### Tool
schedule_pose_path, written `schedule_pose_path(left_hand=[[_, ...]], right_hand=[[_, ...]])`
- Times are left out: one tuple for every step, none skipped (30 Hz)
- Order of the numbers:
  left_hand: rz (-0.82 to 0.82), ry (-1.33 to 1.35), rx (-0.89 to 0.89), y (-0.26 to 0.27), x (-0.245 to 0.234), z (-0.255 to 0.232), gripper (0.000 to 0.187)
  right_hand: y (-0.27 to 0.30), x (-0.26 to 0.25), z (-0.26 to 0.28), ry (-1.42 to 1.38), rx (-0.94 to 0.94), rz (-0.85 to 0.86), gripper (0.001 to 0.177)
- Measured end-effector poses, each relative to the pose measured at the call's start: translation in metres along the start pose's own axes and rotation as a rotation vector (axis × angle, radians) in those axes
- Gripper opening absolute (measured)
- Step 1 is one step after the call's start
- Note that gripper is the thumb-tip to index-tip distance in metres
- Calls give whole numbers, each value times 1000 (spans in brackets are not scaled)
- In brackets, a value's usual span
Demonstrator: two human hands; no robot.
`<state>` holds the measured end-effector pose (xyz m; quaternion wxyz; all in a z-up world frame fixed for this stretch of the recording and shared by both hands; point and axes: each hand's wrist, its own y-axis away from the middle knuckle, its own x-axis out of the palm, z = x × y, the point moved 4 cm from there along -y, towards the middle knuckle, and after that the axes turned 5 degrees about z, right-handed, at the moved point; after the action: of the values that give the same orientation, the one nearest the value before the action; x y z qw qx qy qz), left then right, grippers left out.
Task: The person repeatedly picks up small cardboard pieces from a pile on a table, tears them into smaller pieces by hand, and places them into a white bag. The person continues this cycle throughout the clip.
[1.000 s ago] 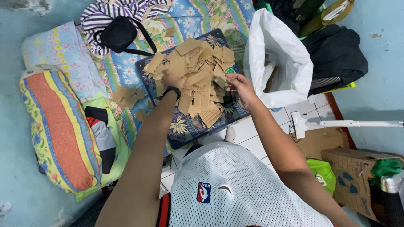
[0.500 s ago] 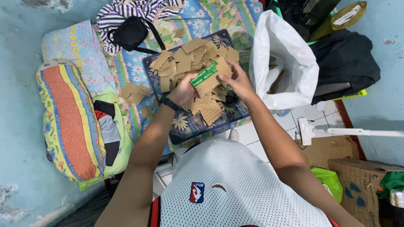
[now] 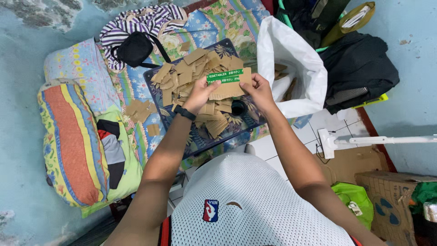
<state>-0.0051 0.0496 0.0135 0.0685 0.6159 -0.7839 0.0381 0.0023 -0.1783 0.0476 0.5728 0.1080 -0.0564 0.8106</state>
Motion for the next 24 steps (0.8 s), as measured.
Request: schedule_pose_path(left_hand=[[-11, -3, -1, -1, 3, -2, 25], [-24, 56, 1, -1, 6, -4, 26], [-37, 115, 1, -1, 10, -6, 28], [-51, 175, 1, 0, 14, -7, 29], [-57, 281, 18, -1, 18, -9, 28], [-63, 388, 35, -1, 22, -10, 27], [-69, 494, 52, -1, 27, -11, 26], [-73, 527, 61, -1, 33, -9, 26], [-77, 560, 68, 1, 40, -6, 26], [-82, 592, 76, 3, 46, -2, 27], [-84, 569, 32, 4, 51, 3, 28], [-87, 547, -11, 5, 55, 7, 29], [-89, 525, -57, 6, 59, 10, 30], [-101, 446, -57, 6, 58, 10, 34], [-113, 368, -57, 6, 58, 7, 37], [-125, 289, -57, 7, 57, 3, 41], [-169, 187, -40, 6, 54, -4, 50], [-212, 84, -23, 5, 50, -14, 59], [-258, -19, -5, 6, 47, -25, 68], [-245, -106, 109, 8, 47, -39, 71], [-231, -193, 223, 10, 47, -52, 73], [-214, -280, 336, 12, 48, -65, 76], [-193, -464, 379, 12, 51, -73, 70], [-171, -649, 420, 9, 52, -79, 64]], right_hand=[[1, -3, 1, 40, -2, -5, 17], [2, -7, 3, 79, -4, -10, 18], [4, -10, 3, 118, -4, -15, 20], [6, -12, 2, 81, 21, -9, 21], [7, -13, 0, 44, 44, -3, 22], [7, -14, -1, 8, 66, 3, 23], [7, -14, 0, -2, 29, 31, 23], [6, -12, -1, -11, -8, 59, 23], [6, -10, -2, -22, -43, 88, 23], [5, -10, -4, 0, -37, 72, 23], [4, -10, -6, 23, -32, 55, 22], [2, -11, -6, 46, -27, 38, 22], [2, -12, -7, 48, -21, 35, 24], [0, -14, -6, 51, -15, 31, 25], [0, -15, -4, 54, -8, 27, 26], [0, -15, 0, 115, -25, 70, 25], [0, -17, 5, 177, -40, 114, 25], [2, -16, 10, 239, -56, 159, 24], [3, -15, 14, 319, -65, 199, 23], [5, -15, 20, 399, -75, 239, 22], [6, -13, 25, 479, -85, 278, 22], [5, -13, 29, 645, -82, 283, 22], [5, -12, 34, 811, -77, 285, 23], [5, -11, 38, 978, -72, 285, 27]])
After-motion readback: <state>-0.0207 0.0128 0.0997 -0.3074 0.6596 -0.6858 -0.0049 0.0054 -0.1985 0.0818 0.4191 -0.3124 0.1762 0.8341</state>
